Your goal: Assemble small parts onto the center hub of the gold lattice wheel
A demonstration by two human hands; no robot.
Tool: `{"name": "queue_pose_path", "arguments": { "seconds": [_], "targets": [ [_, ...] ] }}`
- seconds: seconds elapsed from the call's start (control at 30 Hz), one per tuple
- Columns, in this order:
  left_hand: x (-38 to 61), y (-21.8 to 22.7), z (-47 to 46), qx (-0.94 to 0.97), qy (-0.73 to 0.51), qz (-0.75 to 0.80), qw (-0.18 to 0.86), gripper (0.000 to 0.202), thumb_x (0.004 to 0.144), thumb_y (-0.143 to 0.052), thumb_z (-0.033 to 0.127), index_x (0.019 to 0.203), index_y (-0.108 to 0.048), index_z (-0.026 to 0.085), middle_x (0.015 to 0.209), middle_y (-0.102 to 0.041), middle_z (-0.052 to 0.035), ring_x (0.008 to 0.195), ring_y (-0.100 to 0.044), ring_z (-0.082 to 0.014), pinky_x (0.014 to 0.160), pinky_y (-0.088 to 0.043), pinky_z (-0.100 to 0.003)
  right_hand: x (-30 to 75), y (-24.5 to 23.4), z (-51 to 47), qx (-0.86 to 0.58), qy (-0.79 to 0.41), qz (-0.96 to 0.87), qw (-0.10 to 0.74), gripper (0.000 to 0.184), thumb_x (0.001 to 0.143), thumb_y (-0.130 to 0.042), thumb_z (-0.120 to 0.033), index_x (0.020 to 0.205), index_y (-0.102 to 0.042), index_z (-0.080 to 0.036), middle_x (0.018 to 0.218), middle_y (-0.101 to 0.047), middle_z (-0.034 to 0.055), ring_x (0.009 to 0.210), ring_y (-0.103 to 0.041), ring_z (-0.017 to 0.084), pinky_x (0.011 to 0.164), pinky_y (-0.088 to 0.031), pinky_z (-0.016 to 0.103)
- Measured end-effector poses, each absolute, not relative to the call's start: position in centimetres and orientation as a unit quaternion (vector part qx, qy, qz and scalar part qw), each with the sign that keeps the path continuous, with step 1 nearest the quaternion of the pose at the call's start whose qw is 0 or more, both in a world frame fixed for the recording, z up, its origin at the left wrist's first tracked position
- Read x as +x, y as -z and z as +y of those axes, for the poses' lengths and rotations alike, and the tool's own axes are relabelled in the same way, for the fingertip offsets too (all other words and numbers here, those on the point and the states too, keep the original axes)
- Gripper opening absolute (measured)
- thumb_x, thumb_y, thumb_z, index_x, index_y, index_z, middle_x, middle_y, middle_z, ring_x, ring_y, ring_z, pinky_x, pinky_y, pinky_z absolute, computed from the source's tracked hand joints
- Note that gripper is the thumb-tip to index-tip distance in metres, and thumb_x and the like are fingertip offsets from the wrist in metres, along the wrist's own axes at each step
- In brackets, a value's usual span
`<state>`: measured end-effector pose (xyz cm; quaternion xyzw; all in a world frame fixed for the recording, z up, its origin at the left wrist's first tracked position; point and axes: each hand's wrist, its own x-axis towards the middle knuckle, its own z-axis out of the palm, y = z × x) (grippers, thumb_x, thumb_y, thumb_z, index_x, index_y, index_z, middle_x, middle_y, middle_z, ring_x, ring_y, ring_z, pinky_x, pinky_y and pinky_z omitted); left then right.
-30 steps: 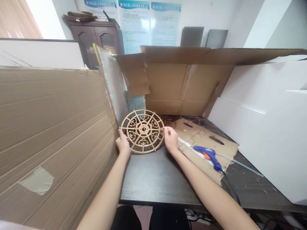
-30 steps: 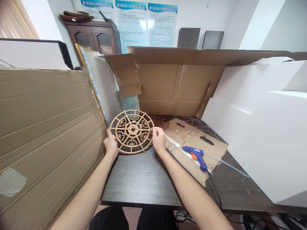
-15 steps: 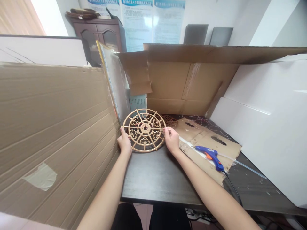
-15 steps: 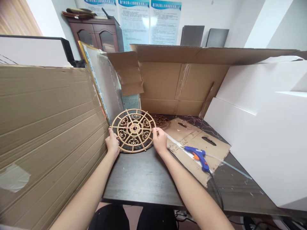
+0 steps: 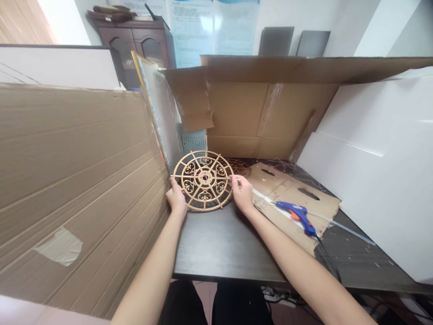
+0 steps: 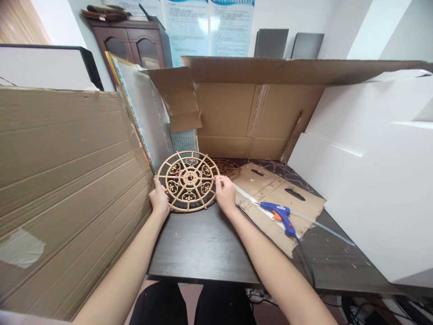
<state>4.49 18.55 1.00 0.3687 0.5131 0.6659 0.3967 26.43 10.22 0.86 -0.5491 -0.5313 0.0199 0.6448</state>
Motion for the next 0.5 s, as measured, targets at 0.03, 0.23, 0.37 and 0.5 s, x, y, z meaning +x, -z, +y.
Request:
{"name": "queue_pose_path", "arguments": {
  "seconds": [0.03,0.23,0.37,0.5],
  "targets": [
    [4.49,-0.96,18.57,0.37,-0.665,0.515,0.395,0.069,0.085,-0.047,0.089,0.055,-0.037,0.027,0.048,-0.05,-0.0003,0.047,-0.05,-0.015,0.047,-0.041,-0.026,26.44,-0.95,10.13,-0.552,-0.016,-0.525,0.647,0.042,0.104,-0.047,-0.048,0.101,-0.076,-0.018,0.105,-0.079,0.0124,0.097,-0.073,0.026,0.089,-0.055,0.038],
    [4.5,-0.89,18.63,0.372,-0.661,0.525,0.387,0.069,0.086,-0.045,0.088,0.056,-0.038,0.027,0.049,-0.051,-0.0008,0.048,-0.051,-0.0151,0.049,-0.041,-0.026,26.46,-1.04,9.95,-0.555,-0.013,-0.528,0.643,0.04,0.104,-0.047,-0.047,0.093,-0.074,-0.019,0.099,-0.079,0.0111,0.093,-0.071,0.026,0.086,-0.053,0.037],
    [4.49,-0.89,18.65,0.371,-0.662,0.523,0.389,0.068,0.087,-0.046,0.086,0.056,-0.038,0.027,0.049,-0.051,-0.0009,0.048,-0.051,-0.015,0.049,-0.041,-0.026,26.5,-0.62,10.29,-0.551,-0.022,-0.541,0.635,0.04,0.103,-0.049,-0.047,0.096,-0.076,-0.019,0.1,-0.079,0.0107,0.092,-0.072,0.026,0.087,-0.053,0.038],
    [4.47,-0.87,18.67,0.368,-0.664,0.52,0.391,0.068,0.089,-0.047,0.085,0.055,-0.038,0.027,0.049,-0.051,-0.0008,0.048,-0.051,-0.0148,0.048,-0.041,-0.026,26.42,-0.47,10.42,-0.546,-0.035,-0.541,0.639,0.041,0.103,-0.051,-0.048,0.1,-0.078,-0.018,0.104,-0.08,0.0113,0.096,-0.073,0.026,0.088,-0.054,0.038]
  ]
}}
